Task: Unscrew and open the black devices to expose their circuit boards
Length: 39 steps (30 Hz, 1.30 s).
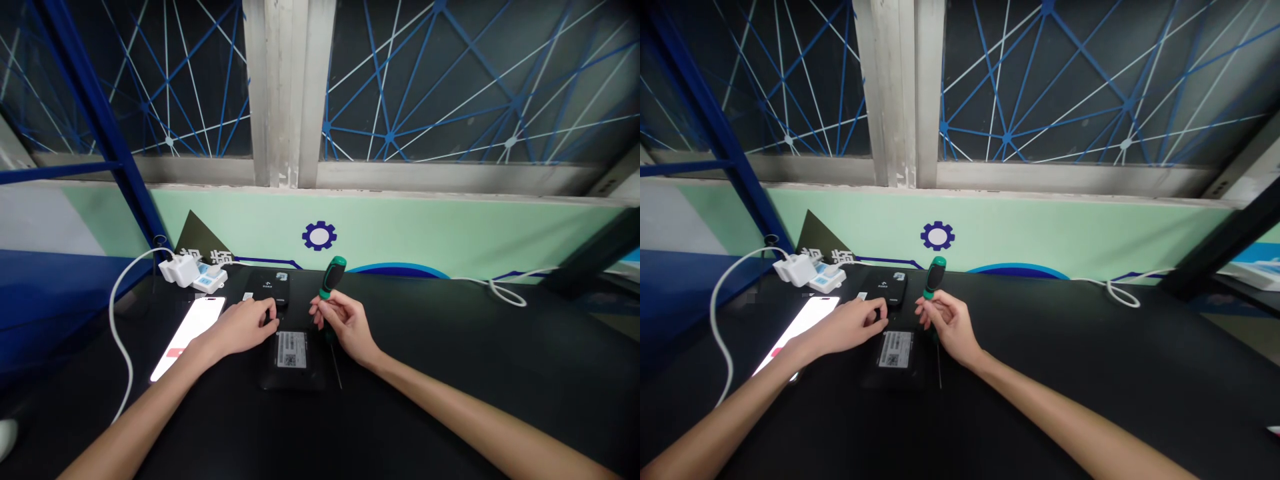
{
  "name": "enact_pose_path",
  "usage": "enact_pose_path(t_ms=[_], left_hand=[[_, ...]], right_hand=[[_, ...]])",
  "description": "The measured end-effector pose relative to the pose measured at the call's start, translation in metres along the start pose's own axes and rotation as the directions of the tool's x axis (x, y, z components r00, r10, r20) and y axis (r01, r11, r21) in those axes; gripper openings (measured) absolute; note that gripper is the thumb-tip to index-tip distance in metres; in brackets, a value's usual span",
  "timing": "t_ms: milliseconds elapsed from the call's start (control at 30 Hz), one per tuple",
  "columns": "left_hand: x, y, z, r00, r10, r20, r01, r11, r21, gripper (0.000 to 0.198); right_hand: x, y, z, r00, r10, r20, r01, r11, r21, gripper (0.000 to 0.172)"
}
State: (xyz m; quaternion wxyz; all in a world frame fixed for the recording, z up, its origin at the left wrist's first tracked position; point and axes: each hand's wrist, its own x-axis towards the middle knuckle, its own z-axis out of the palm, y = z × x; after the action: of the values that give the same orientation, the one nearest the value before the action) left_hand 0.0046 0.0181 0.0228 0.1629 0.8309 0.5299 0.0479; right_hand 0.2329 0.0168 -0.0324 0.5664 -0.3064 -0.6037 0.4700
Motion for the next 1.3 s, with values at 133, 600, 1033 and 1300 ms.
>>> enact_pose_path(t_ms=[133,600,1033,1300], left_hand=[[0.0005,-0.0015,0.0011,1.0,0.0,0.009,0.0,1.0,-0.002,0.019],[-0.0012,0.0003,-0.0007,1.0,-0.009,0.003,0.009,1.0,0.017,0.019],[-0.0011,0.0017,-0.0014,1.0,-0.013,0.008,0.013,1.0,0.028,0.022],[-0.0011,0.001,-0.0008,1.0,-0.01,0.0,0.01,1.0,0.012,0.02]], right_hand=[[0.001,0.0009,-0.0007,1.0,-0.011,-0.024,0.011,1.0,0.008,0.03],[-0.0049,-0.0023,-0.0003,0.987,-0.046,0.154,0.072,0.984,-0.164,0.026],[0.0026,0.0036,0.0024,0.992,0.128,0.021,-0.128,0.992,-0.011,0.04],[0.0009,0.0051,0.0009,0.991,0.133,0.034,-0.132,0.991,-0.018,0.033]])
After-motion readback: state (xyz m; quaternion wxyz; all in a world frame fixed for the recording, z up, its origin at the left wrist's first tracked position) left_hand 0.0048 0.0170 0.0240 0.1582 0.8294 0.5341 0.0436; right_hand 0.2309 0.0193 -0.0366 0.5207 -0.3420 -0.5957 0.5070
